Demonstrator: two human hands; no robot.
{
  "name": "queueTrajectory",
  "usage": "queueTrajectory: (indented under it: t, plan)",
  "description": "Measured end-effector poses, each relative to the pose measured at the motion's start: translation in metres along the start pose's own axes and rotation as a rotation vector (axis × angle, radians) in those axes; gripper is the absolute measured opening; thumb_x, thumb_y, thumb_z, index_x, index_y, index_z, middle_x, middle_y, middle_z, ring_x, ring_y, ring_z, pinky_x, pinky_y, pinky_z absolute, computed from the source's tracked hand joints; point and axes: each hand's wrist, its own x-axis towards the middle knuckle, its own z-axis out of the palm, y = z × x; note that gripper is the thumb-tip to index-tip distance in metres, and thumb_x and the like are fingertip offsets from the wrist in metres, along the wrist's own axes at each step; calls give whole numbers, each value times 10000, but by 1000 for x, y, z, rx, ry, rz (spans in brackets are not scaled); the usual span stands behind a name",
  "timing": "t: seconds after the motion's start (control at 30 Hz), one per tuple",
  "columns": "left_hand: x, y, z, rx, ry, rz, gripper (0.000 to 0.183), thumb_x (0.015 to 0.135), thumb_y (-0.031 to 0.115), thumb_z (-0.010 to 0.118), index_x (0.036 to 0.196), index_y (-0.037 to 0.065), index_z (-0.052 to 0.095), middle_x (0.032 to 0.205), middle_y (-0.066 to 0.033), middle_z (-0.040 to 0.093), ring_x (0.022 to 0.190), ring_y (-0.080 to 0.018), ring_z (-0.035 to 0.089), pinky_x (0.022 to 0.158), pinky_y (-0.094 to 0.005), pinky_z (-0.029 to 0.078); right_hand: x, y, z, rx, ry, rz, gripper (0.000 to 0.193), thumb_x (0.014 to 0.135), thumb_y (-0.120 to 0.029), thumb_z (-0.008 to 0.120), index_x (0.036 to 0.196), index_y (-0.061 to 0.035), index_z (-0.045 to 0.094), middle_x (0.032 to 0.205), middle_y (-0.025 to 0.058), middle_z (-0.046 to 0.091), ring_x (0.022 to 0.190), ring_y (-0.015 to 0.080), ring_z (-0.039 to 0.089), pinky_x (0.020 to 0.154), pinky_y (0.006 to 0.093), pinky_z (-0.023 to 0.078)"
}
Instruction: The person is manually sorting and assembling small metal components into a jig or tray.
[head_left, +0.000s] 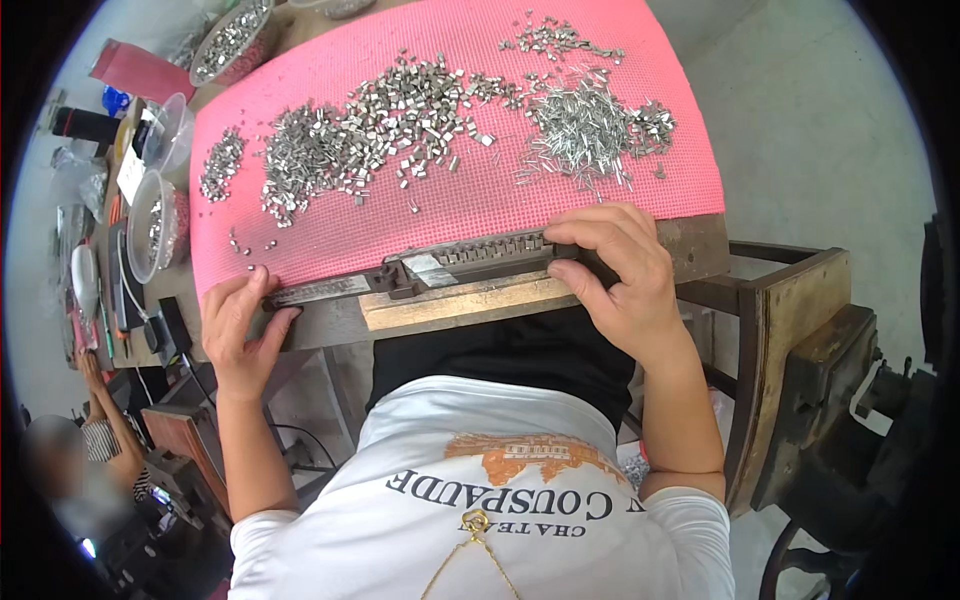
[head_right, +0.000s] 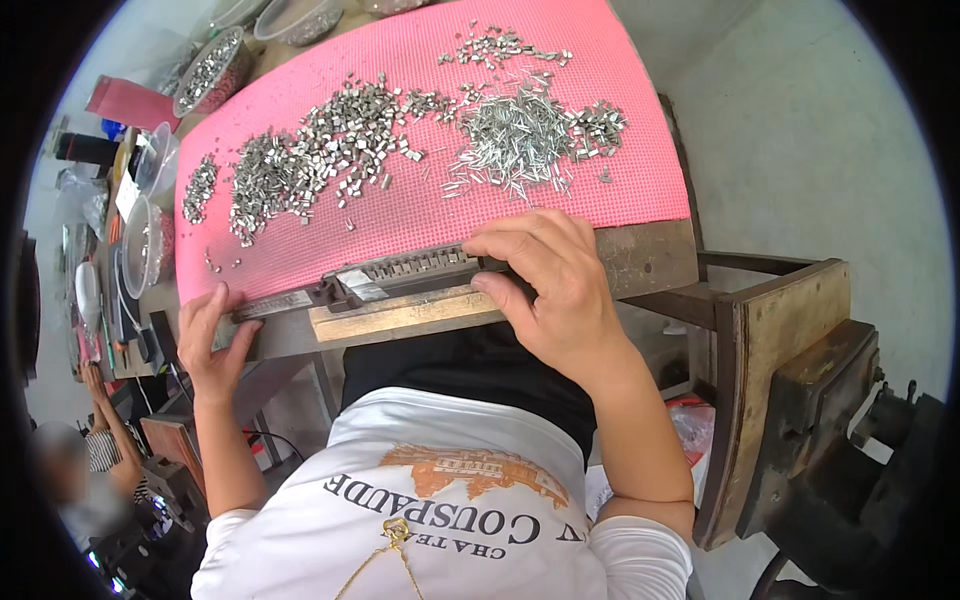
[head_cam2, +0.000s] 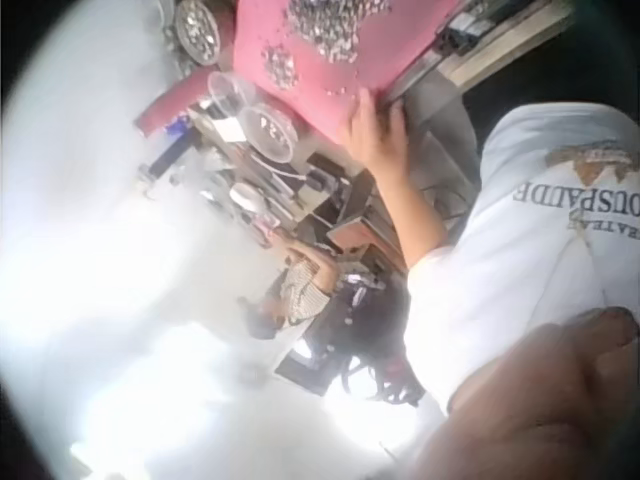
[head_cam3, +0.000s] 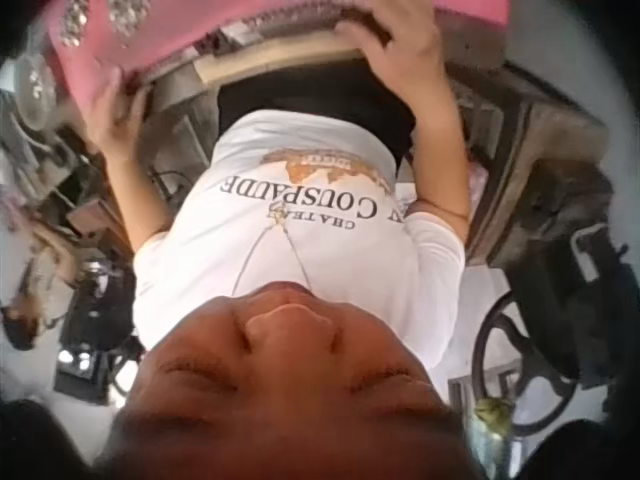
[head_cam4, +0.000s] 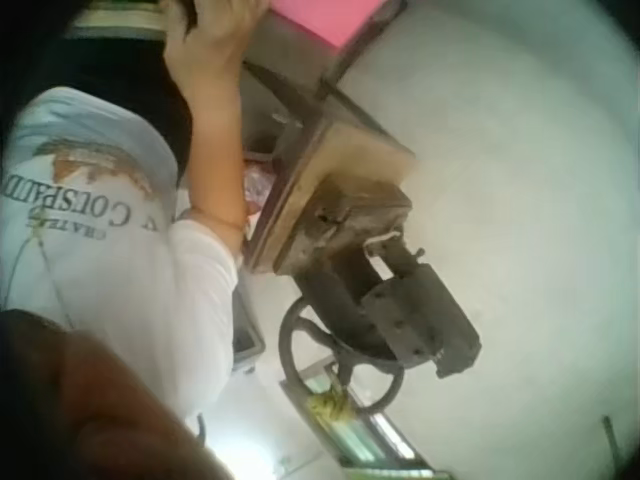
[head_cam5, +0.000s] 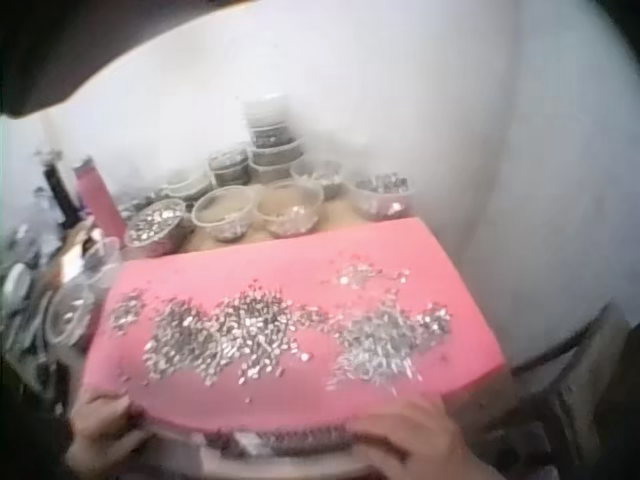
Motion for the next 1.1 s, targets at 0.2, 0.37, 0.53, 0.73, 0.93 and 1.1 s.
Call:
queueTrajectory:
  t: [0.2,0.37,0.53,0.73,0.93,1.1]
  plan:
    - [7,14,-37,-105,137,227,795,659,45,896,1376,119,560,895,-71,735,728,-260,639,740,-420,440,-7,4,2,52,49,-7,324,788,-77,835,1089,-114,721,1042,32,726,998,255,651,922,392,445]
    - [47,81,-46,-240,174,362,695,766,229,918,1357,205,553,916,-20,737,720,-237,637,732,-421,416,-14,6,9,82,88,-18,333,783,-98,846,1090,-104,718,1050,43,716,1026,271,643,942,402,447]
    - [99,138,11,-225,88,549,397,817,238,822,1191,214,691,966,2,732,823,-188,657,713,-349,436,-30,-5,17,-91,278,64,467,776,-162,865,1197,-62,690,1225,101,660,1167,325,600,1019,454,437]
    - [123,143,64,-314,-158,331,602,736,102,874,1303,151,680,923,-29,700,853,-213,664,749,-353,503,-58,-25,21,-344,114,230,812,874,-249,803,1514,79,425,1600,246,395,1507,449,335,1174,549,332]
    - [118,137,70,-662,-366,-185,703,714,60,898,1366,106,640,991,-94,696,906,-279,648,809,-392,555,-60,-28,16,-151,188,46,724,836,-135,796,1481,29,509,1436,198,596,1335,368,554,1105,516,384]
    - [112,148,67,-487,-261,-13,621,750,69,873,1334,94,662,988,-110,684,900,-308,634,811,-418,524,-56,-32,17,0,330,60,547,775,-26,792,1305,-19,659,1261,137,715,1155,304,672,1016,449,457]
